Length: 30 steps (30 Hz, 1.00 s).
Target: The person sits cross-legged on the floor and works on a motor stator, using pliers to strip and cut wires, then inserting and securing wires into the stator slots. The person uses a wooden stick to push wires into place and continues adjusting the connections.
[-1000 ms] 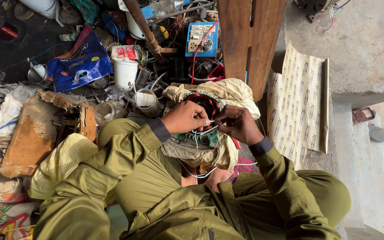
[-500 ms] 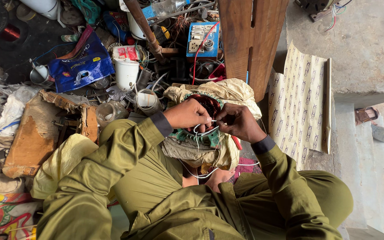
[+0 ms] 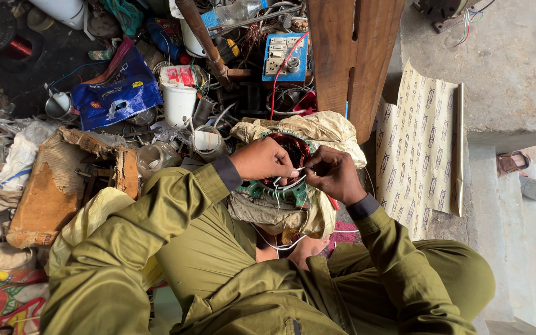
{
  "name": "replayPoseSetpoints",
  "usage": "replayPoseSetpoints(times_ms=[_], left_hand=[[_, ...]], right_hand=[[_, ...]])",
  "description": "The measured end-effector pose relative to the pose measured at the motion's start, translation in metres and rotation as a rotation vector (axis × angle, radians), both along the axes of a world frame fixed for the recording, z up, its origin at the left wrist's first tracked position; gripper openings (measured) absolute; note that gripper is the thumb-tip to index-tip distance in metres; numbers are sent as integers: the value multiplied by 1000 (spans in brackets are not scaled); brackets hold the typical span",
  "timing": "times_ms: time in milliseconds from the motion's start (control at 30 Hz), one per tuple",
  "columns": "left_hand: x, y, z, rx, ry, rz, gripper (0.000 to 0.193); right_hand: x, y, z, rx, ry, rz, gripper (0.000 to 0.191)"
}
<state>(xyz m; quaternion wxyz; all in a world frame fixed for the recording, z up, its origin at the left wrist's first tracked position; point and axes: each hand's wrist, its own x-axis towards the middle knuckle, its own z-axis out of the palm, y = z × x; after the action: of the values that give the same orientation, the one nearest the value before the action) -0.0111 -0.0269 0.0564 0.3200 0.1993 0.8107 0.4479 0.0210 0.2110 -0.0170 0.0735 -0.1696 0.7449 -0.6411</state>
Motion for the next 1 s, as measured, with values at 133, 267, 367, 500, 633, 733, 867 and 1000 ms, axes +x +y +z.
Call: replayPoseSetpoints(times_ms=[133, 267, 367, 500, 633, 733, 867, 1000], left_hand=[[9, 0, 1, -56, 77, 60, 26], [11, 1, -7, 49, 80, 71, 26], [12, 0, -12, 86, 46, 70, 26], [14, -3, -10, 46, 94, 40, 25], [24, -6, 0, 27, 128, 72, 22], [37, -8, 8, 26, 207, 160, 18], [66, -13, 9, 22, 384, 286, 25], [83, -12, -2, 31, 670, 326, 20]], right_hand=[[-1, 2, 15, 108, 59, 47, 12], [-1, 6, 29, 222, 197, 78, 22], [1, 6, 31, 128, 276, 113, 18], [2, 6, 26, 162, 197, 107, 15], [-1, 7, 27, 140, 157, 140, 15], [-2, 10, 35, 226, 219, 133, 16], [3, 11, 48, 287, 451, 137, 32], [12, 3, 50, 319, 562, 169, 30]])
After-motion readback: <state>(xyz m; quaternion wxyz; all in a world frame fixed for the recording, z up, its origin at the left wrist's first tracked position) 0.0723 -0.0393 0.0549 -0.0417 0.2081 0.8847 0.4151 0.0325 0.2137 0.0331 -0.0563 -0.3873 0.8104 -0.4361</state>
